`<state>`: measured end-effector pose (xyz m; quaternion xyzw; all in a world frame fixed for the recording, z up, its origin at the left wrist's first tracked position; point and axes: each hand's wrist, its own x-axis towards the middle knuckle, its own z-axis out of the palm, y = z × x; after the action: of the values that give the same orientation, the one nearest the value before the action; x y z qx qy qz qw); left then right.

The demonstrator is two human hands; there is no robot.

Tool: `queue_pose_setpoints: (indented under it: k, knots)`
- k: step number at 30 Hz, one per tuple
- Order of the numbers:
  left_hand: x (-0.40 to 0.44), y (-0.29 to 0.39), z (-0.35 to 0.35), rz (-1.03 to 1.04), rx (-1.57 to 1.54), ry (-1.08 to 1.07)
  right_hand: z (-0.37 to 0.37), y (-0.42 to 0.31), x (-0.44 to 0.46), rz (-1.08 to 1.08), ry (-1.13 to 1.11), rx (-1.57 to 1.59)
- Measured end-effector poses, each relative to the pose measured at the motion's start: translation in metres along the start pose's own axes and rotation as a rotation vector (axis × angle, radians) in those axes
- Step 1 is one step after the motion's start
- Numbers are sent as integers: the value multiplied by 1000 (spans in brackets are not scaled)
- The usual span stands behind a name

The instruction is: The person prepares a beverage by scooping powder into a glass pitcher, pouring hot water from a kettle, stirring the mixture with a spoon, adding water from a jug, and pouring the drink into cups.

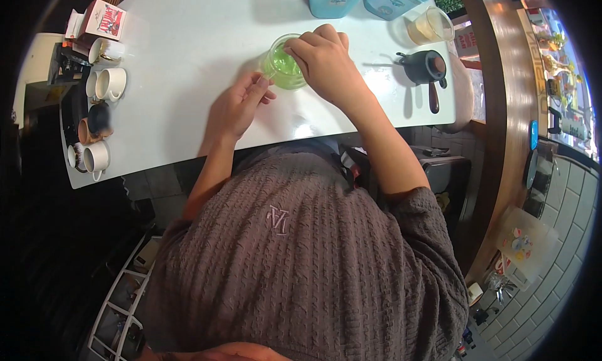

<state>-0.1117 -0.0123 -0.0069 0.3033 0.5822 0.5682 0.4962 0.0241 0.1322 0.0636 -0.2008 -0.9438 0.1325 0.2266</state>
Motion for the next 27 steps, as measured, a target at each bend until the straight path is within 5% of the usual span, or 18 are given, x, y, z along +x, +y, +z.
queue_pose_setpoints:
  k: [27]
  knots:
    - [-2,-9,2,59,-15,6,2,-1,-5,-36,-27,66]
